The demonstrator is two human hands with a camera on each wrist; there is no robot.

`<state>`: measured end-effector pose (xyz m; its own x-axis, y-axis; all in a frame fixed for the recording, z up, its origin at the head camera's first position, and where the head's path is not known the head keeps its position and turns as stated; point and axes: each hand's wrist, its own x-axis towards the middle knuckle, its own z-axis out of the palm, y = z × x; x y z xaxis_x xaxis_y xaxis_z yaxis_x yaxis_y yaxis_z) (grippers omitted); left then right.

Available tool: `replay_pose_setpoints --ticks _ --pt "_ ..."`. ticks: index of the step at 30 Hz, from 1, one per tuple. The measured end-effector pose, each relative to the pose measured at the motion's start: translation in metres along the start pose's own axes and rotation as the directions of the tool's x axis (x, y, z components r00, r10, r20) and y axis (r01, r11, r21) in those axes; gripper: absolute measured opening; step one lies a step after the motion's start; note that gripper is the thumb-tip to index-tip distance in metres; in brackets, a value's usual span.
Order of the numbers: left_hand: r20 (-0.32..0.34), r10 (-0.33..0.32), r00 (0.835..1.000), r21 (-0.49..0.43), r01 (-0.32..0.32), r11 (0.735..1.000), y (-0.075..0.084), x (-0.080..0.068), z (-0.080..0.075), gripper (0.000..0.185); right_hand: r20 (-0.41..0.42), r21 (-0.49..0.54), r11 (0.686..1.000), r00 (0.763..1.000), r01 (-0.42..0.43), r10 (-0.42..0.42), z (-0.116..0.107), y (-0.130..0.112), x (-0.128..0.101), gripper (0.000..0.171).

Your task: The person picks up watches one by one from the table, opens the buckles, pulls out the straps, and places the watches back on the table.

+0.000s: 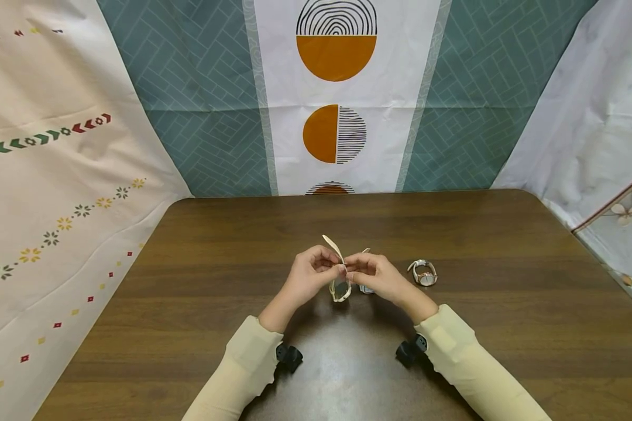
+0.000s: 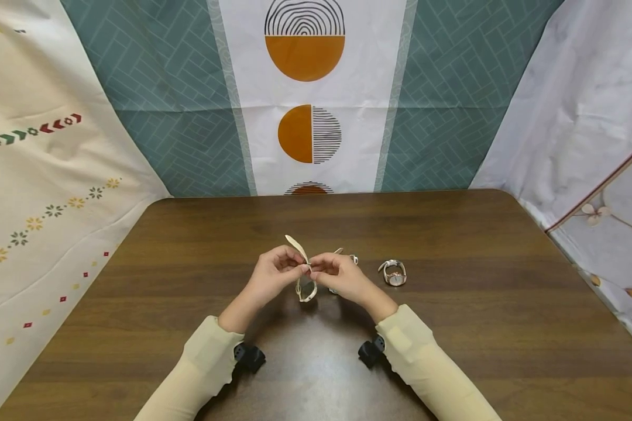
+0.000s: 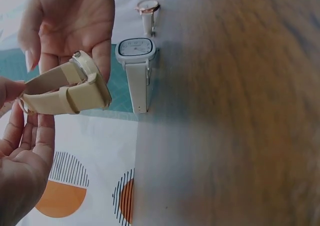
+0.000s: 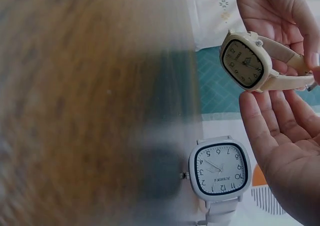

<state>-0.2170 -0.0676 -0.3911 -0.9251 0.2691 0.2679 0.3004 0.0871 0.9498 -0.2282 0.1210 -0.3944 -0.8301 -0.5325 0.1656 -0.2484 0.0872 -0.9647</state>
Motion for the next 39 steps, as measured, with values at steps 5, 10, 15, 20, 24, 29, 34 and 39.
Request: replay_pose_setpoints --ticks 5,10,15,20,24,29,34,39 --pt "-0.012 0.0 1.0 -0.015 0.0 1.0 0.0 0.0 -0.001 0.013 -0.051 -0.066 0.997 0.998 -0.032 0.029 0.002 0.001 0.001 0.024" --pt "-0.051 -0.003 0.999 -0.04 0.001 0.999 0.0 0.001 0.0 0.013 -0.089 -0.042 0.999 0.996 -0.024 0.02 0.003 0.0 0.001 0.023" --pt "-0.105 -0.045 0.993 -0.076 0.037 0.996 -0.001 0.001 0.003 0.014 -0.101 -0.017 0.999 0.994 -0.032 0.03 0.004 -0.002 0.001 0.023" --pt "-0.156 -0.1 0.983 -0.139 0.079 0.987 0.001 0.001 0.005 0.016 -0.112 -0.013 0.999 0.993 -0.044 0.043 0.005 -0.004 0.001 0.024" --pt "-0.186 -0.14 0.972 -0.176 0.107 0.978 0.002 0.001 0.006 0.016 -0.122 -0.014 0.998 0.991 -0.054 0.052 0.007 -0.005 0.001 0.023" --pt "-0.209 -0.158 0.965 -0.212 0.113 0.971 0.001 0.001 0.008 0.018 -0.139 -0.017 0.997 0.988 -0.075 0.072 0.009 -0.006 0.001 0.022" --pt "-0.212 -0.166 0.963 -0.249 0.111 0.962 0.0 0.001 0.009 0.017 -0.142 -0.017 0.996 0.986 -0.093 0.089 0.01 -0.006 0.001 0.022" --pt "-0.217 -0.159 0.963 -0.266 0.098 0.959 -0.003 0.001 0.01 0.017 -0.154 -0.012 0.996 0.984 -0.093 0.09 0.011 -0.007 0.001 0.022"
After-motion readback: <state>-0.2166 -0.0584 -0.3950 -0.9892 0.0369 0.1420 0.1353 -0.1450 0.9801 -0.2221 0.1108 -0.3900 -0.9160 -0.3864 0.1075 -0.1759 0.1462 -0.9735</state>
